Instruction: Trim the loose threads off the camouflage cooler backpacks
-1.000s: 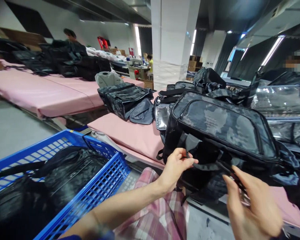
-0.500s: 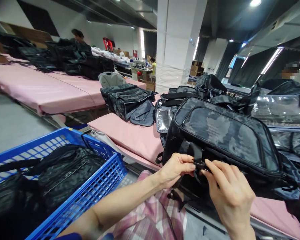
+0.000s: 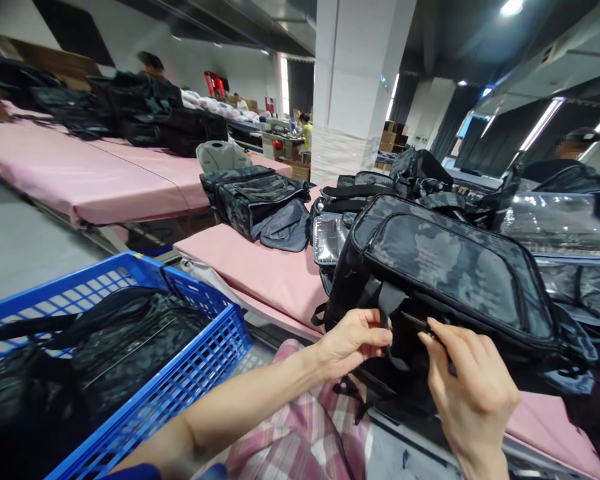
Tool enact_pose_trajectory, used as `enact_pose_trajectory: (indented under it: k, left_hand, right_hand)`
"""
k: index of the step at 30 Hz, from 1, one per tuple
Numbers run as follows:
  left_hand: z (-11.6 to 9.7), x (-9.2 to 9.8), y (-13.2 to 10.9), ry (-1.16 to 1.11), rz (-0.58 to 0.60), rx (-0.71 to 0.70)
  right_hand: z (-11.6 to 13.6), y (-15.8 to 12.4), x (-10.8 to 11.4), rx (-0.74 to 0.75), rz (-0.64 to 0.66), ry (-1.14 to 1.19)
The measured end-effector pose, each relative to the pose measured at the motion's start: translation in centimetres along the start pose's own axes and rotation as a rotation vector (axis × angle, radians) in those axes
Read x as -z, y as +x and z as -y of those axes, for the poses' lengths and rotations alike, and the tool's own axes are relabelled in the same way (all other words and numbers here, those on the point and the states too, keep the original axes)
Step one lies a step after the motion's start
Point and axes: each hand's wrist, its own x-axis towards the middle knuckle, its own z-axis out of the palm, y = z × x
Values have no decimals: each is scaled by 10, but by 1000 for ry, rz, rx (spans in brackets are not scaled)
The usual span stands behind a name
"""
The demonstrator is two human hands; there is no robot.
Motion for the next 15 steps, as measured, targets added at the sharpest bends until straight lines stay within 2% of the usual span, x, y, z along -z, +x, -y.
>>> enact_pose_trajectory:
  k: [3, 6, 9, 10, 12, 13, 15]
  left_hand:
    - [-1, -3, 0, 130, -88, -144]
    - [0, -8, 3, 312, -145, -269]
    - [-1, -9, 2, 483, -162, -309]
    - [-3, -6, 1, 543, -159, -323]
    - [-10, 12, -2, 669, -200, -426]
    - [-14, 27, -2, 732, -253, -507]
    - [-21, 66, 3, 847, -438, -668]
  right_hand:
    - [3, 2, 1, 32, 24, 28]
    - [12, 6, -4, 105, 40, -125]
    - [13, 4, -8, 70, 31, -158]
    - [8, -1, -6, -7, 16, -88]
    - [-6, -20, 2, -302, -110, 81]
    - [-16, -35, 7, -496, -229, 157]
    - [-37, -70, 14, -892, -542, 257]
